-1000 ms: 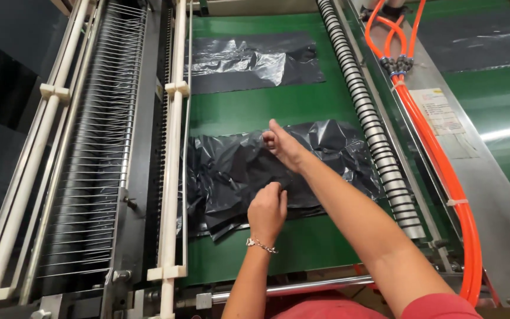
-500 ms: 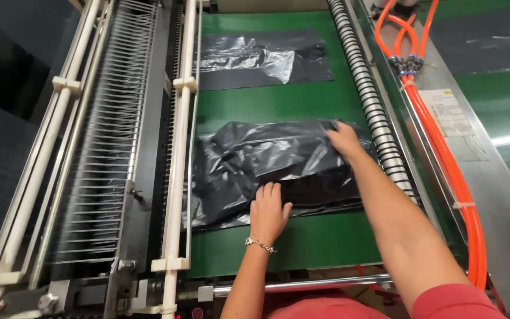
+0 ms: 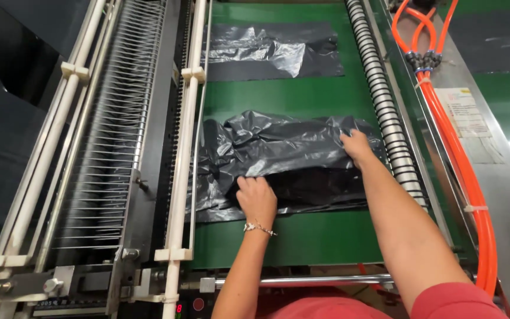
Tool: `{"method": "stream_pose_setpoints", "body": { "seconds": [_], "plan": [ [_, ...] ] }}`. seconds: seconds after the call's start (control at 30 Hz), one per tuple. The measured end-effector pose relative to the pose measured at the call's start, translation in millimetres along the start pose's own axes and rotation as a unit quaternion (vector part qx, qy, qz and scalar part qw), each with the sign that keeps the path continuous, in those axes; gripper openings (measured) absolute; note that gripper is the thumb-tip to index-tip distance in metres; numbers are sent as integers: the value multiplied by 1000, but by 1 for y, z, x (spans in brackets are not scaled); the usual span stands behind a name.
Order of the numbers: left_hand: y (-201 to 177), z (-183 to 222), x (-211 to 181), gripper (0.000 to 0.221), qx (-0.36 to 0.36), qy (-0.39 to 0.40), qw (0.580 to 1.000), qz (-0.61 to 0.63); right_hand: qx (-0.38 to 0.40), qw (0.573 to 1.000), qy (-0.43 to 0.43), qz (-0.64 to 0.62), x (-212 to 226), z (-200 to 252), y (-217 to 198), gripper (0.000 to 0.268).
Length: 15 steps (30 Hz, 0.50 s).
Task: Folding black plastic bags and inserting them into clear plastic packaging sleeves on a conveyor belt
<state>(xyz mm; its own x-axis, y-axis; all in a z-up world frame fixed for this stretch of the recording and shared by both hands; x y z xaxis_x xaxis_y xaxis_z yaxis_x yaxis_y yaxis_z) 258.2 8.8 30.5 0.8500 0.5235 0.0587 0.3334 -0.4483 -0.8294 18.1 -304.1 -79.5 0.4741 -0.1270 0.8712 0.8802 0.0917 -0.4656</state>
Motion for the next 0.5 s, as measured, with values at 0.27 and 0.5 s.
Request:
{"method": "stream_pose_setpoints", "body": {
  "seconds": [0.27, 0.5],
  "plan": [
    [104, 20, 58, 32, 359, -204, 899, 147, -4, 987, 17, 162, -72, -2, -24, 46],
    [118, 12, 95, 27, 269, -285, 906, 160, -61, 994, -14, 87, -77, 5, -28, 33]
  ]
}}
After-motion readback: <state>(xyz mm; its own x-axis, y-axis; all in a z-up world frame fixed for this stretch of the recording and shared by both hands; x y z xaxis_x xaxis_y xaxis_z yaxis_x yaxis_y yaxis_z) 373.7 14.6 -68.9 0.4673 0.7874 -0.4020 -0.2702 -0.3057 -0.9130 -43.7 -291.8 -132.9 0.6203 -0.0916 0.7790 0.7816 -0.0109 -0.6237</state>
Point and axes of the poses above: each hand's wrist, its own z-axis away from the middle knuckle, its own y-axis out of the palm, x = y × z, the point moved 9 cm from there along -z, towards the middle knuckle, and after that the axes turned 10 degrees about -z, right-handed, at the moved point
